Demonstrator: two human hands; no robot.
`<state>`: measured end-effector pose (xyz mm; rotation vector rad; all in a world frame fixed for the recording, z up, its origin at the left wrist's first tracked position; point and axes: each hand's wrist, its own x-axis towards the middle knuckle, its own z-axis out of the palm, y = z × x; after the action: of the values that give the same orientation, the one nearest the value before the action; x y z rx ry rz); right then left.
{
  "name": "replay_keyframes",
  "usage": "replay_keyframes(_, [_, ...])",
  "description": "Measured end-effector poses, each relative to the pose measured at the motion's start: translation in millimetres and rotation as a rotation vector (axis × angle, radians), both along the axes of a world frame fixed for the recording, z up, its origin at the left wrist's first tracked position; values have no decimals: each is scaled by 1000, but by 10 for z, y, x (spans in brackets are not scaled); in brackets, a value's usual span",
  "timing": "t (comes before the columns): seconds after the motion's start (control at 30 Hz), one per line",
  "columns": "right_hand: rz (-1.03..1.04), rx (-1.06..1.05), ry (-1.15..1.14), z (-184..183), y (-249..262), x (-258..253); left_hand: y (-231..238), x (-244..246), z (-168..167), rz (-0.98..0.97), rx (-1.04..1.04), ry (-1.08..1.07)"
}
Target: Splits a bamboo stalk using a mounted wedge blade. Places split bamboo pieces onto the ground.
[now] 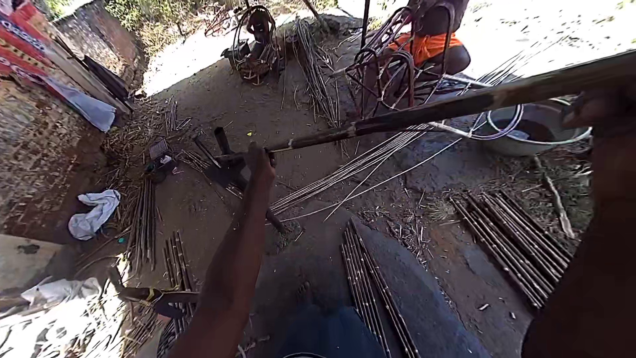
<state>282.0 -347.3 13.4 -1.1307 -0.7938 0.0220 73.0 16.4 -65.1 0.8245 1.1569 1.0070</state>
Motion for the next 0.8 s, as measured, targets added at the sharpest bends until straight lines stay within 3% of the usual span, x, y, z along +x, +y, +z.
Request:
replay_keyframes(0.07, [-21, 34, 91, 124, 138, -24, 90, 28, -19, 30, 25, 24])
replay_keyframes(0.13, [-71, 121, 218, 249, 127, -443, 58, -191, -63, -8, 45, 43])
replay_keyframes(0.2, [-89, 235, 159, 132, -231, -973, -74, -362, -179, -90, 85, 0])
replay_keyframes(0.27, [-87, 281, 131, -239, -805, -1554, -223, -505, -264, -191, 137, -148])
replay_keyframes(0.33, [-237, 309, 295, -651, -1454, -2072, -401, -713, -250, -311, 148, -280])
replay_keyframes(0.47, [-840, 346, 870, -1843, -2984, -2830, -617, -1009, -283, -514, 66, -365])
replay_keyframes(0.57, [-1194, 330, 1263, -2921, -3618, -3669, -817, -1145, -400, -718, 68, -305])
replay_keyframes(0.63, [-1343, 343, 1400, -3380, -3568, -4305, -896, -1200, -586, -763, 22, -218])
replay_keyframes(0.7, [-1445, 386, 1538, -3589, -3212, -4779, -958, -1219, -917, -784, -52, -157])
replay_keyframes(0.8, [-1364, 398, 1667, -3884, -2604, -5343, -1222, -1234, -1709, -856, -177, -52])
